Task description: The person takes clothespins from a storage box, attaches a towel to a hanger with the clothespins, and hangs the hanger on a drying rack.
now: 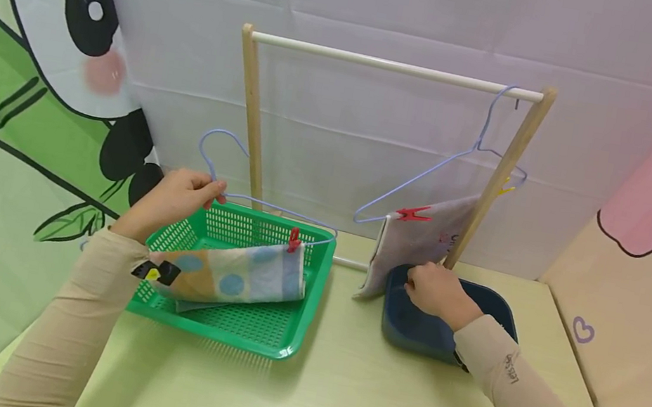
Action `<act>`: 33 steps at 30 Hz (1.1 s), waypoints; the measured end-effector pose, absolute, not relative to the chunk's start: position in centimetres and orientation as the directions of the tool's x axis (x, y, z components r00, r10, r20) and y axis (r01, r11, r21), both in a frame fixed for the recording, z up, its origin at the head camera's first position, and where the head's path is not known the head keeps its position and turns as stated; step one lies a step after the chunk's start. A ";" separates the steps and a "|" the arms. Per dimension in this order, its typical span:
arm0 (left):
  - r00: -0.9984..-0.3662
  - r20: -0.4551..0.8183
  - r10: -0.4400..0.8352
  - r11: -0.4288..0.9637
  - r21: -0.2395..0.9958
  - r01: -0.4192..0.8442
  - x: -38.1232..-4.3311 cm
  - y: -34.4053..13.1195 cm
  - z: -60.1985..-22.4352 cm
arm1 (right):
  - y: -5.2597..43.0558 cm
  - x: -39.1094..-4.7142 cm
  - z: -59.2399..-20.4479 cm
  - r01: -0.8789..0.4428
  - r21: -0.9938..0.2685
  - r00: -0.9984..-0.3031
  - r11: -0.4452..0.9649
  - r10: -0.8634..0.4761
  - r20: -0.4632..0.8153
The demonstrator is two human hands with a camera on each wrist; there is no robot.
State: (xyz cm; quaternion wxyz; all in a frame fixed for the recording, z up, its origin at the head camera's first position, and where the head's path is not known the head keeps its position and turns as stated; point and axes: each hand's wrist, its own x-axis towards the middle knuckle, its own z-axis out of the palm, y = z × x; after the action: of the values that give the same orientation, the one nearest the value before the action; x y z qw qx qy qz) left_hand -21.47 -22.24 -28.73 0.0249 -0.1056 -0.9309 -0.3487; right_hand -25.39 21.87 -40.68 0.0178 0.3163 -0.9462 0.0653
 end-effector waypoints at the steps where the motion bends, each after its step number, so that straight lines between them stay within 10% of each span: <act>1: -0.976 0.123 0.178 0.734 0.645 0.215 -21.5 -22.2 -28.7 | 22.1 -25.5 -40.8 -0.595 -0.113 -0.804 0.796 -0.592 0.064; 33: -0.974 0.127 0.189 0.721 0.656 0.225 -21.3 -22.3 -29.0 | 25.4 -28.5 -42.6 -0.397 -0.128 -0.867 0.909 -0.418 -0.273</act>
State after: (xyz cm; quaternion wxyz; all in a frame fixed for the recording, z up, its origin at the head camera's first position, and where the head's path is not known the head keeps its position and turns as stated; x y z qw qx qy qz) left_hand -21.33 -22.31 -28.97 0.0253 -0.1116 -0.9272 -0.3566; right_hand -28.47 25.37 -42.57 -0.1488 0.2110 -0.9655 0.0338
